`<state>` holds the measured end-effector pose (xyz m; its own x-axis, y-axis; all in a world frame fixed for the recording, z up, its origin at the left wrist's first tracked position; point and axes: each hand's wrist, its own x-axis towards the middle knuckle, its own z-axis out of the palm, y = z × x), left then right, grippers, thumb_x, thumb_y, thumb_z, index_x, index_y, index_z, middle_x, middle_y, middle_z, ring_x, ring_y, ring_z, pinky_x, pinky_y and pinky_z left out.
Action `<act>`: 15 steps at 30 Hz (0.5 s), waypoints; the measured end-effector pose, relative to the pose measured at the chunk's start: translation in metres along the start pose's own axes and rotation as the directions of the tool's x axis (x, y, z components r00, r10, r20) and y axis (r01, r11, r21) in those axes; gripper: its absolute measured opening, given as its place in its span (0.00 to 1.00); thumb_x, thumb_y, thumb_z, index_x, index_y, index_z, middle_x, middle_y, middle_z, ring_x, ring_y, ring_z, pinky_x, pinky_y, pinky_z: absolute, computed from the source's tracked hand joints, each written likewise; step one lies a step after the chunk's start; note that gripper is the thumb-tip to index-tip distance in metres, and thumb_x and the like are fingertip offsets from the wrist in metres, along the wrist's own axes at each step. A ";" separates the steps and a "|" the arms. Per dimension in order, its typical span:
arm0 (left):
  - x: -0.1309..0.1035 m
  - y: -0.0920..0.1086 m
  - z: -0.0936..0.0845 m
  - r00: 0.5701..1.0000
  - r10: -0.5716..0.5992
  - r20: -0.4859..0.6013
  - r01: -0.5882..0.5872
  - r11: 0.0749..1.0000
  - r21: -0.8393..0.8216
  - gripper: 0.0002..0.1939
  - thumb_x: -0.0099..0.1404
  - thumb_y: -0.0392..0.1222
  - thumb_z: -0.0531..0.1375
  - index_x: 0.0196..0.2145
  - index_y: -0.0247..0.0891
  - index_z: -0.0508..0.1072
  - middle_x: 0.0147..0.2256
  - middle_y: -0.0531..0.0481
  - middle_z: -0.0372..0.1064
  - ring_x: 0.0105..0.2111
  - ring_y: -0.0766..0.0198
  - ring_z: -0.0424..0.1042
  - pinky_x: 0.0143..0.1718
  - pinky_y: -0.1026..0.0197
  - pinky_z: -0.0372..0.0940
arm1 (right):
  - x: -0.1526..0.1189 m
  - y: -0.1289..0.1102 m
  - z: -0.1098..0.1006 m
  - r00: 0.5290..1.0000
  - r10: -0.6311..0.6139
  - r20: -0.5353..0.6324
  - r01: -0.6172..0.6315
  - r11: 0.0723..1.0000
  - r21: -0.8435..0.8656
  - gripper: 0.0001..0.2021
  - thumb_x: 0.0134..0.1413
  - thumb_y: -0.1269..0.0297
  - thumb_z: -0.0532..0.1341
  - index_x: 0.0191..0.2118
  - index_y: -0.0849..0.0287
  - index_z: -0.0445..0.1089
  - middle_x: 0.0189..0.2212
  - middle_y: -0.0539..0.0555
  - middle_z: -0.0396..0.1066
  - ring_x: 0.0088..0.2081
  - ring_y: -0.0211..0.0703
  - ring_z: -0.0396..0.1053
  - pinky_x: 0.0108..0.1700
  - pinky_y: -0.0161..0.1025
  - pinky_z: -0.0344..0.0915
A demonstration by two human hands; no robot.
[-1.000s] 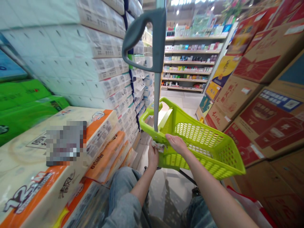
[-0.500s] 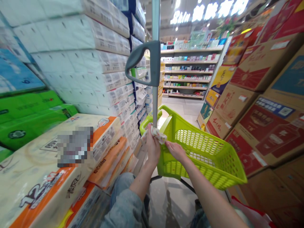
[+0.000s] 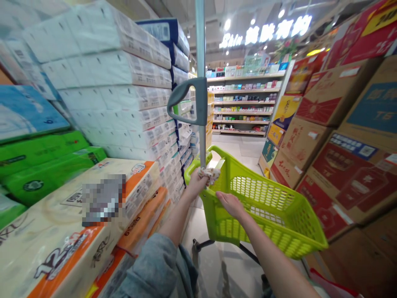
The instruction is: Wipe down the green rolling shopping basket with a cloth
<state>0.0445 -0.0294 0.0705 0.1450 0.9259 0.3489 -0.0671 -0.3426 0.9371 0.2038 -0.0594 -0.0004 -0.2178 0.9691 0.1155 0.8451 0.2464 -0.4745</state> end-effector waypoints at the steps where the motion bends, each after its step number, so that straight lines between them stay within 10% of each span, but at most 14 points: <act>1: 0.000 0.004 0.000 0.999 -0.022 0.031 0.023 0.999 -0.047 0.11 0.50 0.36 0.57 0.34 0.33 0.69 0.26 0.52 0.71 0.24 0.69 0.68 0.23 0.69 0.61 | 0.000 0.000 0.000 1.000 0.002 -0.001 -0.002 1.000 0.004 0.31 0.62 0.45 0.34 0.42 0.52 0.72 0.41 0.53 0.74 0.44 0.47 0.70 0.41 0.38 0.59; 9: 0.035 0.058 -0.004 0.997 0.070 -0.019 -0.073 0.939 -0.335 0.10 0.51 0.42 0.60 0.31 0.35 0.70 0.23 0.54 0.69 0.21 0.70 0.67 0.21 0.70 0.59 | -0.001 -0.003 -0.001 1.000 -0.014 -0.010 0.015 0.999 0.031 0.31 0.62 0.46 0.34 0.40 0.53 0.72 0.41 0.53 0.74 0.43 0.48 0.70 0.41 0.39 0.60; 15: 0.048 0.091 -0.004 0.991 -0.009 0.134 0.075 0.864 -0.498 0.20 0.56 0.59 0.57 0.32 0.36 0.67 0.19 0.56 0.63 0.16 0.73 0.59 0.16 0.70 0.54 | -0.005 -0.006 -0.003 0.999 -0.031 -0.010 0.031 0.998 0.050 0.31 0.62 0.46 0.34 0.37 0.54 0.71 0.38 0.54 0.75 0.42 0.49 0.70 0.40 0.39 0.59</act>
<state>0.0419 -0.0155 0.1722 0.2763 0.8993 0.3389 -0.5389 -0.1470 0.8295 0.2013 -0.0661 0.0043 -0.2391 0.9610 0.1387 0.8126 0.2762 -0.5132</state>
